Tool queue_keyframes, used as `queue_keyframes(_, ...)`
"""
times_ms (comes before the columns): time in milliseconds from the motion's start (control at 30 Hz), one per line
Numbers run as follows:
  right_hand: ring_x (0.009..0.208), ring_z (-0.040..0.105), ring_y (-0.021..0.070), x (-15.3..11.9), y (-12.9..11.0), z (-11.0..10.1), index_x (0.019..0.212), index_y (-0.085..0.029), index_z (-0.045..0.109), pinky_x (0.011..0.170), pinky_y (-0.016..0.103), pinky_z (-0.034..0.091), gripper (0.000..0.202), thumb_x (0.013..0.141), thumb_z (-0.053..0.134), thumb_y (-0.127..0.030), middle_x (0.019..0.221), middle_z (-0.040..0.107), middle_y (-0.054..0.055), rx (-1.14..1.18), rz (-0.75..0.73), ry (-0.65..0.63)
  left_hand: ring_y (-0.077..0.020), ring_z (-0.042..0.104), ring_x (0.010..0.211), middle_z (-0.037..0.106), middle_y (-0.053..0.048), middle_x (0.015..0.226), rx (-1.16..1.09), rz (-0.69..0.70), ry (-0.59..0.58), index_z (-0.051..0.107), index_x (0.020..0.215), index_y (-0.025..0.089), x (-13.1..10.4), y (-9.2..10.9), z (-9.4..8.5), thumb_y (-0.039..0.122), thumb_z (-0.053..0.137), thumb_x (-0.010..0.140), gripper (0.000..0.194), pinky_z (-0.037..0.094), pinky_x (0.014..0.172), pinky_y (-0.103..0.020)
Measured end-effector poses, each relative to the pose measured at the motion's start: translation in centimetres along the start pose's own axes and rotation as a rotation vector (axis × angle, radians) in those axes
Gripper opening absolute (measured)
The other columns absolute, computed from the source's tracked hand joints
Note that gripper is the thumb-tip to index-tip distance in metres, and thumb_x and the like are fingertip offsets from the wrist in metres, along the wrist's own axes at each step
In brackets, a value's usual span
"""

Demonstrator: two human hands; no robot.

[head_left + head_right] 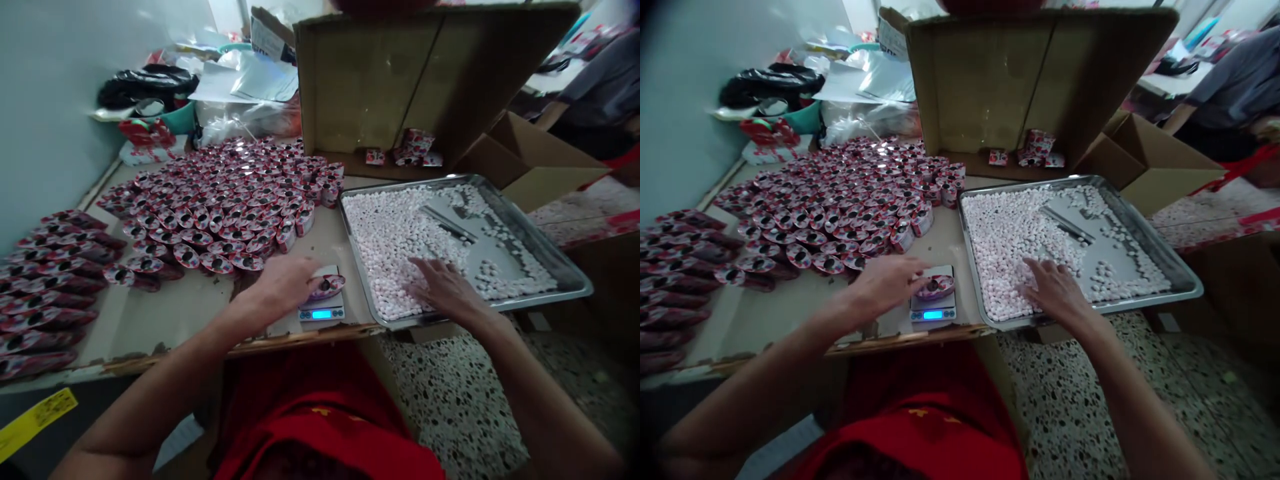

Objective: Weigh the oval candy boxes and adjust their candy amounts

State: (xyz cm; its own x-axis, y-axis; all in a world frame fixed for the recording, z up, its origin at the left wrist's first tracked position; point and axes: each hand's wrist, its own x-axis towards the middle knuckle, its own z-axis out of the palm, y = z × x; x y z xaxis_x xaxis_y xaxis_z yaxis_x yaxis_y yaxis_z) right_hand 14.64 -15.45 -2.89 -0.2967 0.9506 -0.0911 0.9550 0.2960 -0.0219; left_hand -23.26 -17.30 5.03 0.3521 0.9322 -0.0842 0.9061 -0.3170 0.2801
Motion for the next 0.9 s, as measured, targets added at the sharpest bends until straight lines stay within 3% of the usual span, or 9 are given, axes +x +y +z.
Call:
queue_keyframes(100,0.112,0.061,0.0390,2.1,-1.6,0.4,0.144,-0.019,0.060,0.092,0.046,0.050,0.048,0.098,0.059,-0.035,0.131,0.062,0.020,0.050,-0.067,0.042,-0.0323,0.077,0.091,0.082,-0.008,0.105,0.037,-0.075,0.164,0.081,0.111,0.032,-2.2,-1.9,-1.1,0.038,0.072,0.094,0.020,0.060,0.080,-0.044)
queue_keyframes(233,0.078,0.061,0.0255,4.8,-1.2,-0.5,0.104,-0.022,0.071,0.069,0.034,0.041,0.021,0.097,0.058,-0.037,0.092,0.066,0.009,0.368,-0.124,-0.029,-0.0350,0.078,0.099,0.082,-0.006,0.115,0.053,-0.046,0.238,0.079,0.120,0.034,-5.3,-3.5,-2.7,0.046,0.070,0.096,0.028,0.062,0.083,-0.047)
queue_keyframes(300,0.066,0.053,0.0213,5.3,-0.4,-1.2,0.093,-0.023,0.071,0.061,0.032,0.035,0.023,0.091,0.065,-0.045,0.075,0.060,0.004,0.605,-0.051,-0.045,-0.0346,0.078,0.102,0.082,-0.003,0.116,0.070,-0.056,0.276,0.079,0.120,0.036,-6.4,-3.5,-3.2,0.046,0.066,0.098,0.027,0.062,0.083,-0.047)
queue_keyframes(367,0.062,0.047,0.0187,5.3,0.3,-2.0,0.093,-0.023,0.072,0.058,0.030,0.033,0.027,0.082,0.075,-0.047,0.072,0.059,0.003,0.936,0.112,-0.050,-0.0339,0.078,0.107,0.082,-0.001,0.120,0.064,-0.090,0.326,0.078,0.120,0.037,-7.0,-3.1,-3.6,0.047,0.062,0.101,0.027,0.061,0.086,-0.048)
queue_keyframes(500,0.066,0.049,0.0162,4.3,0.1,-3.3,0.086,-0.024,0.068,0.054,0.026,0.039,0.028,0.061,0.081,-0.024,0.085,0.063,0.006,1.594,0.379,-0.163,-0.0334,0.078,0.106,0.081,-0.001,0.121,0.008,-0.126,0.355,0.076,0.125,0.037,-7.1,-2.4,-3.8,0.046,0.062,0.101,0.029,0.061,0.089,-0.052)
queue_keyframes(600,0.065,0.046,0.0143,3.4,-0.9,-3.6,0.080,-0.025,0.065,0.054,0.024,0.045,0.024,0.062,0.081,-0.020,0.079,0.054,0.002,1.881,0.385,-0.184,-0.0317,0.079,0.104,0.082,0.000,0.115,-0.031,-0.129,0.348,0.076,0.125,0.038,-6.9,-2.6,-3.5,0.042,0.064,0.101,0.027,0.061,0.089,-0.051)
queue_keyframes(733,0.056,0.033,0.0109,3.2,-2.1,-2.8,0.074,-0.023,0.064,0.043,0.018,0.036,0.032,0.070,0.095,-0.027,0.069,0.045,-0.002,1.828,0.423,-0.103,-0.0293,0.079,0.102,0.083,-0.002,0.112,-0.073,-0.123,0.352,0.076,0.123,0.034,-7.1,-3.6,-2.9,0.037,0.068,0.099,0.026,0.061,0.089,-0.046)
queue_keyframes(900,0.064,0.048,0.0100,4.2,-3.5,-3.0,0.090,-0.020,0.079,0.047,0.014,0.042,0.036,0.064,0.101,-0.028,0.080,0.059,0.002,1.709,0.467,-0.015,-0.0246,0.078,0.101,0.082,-0.002,0.116,-0.189,-0.104,0.332,0.074,0.128,0.028,-7.2,-4.0,-1.6,0.032,0.077,0.095,0.033,0.059,0.092,-0.039)
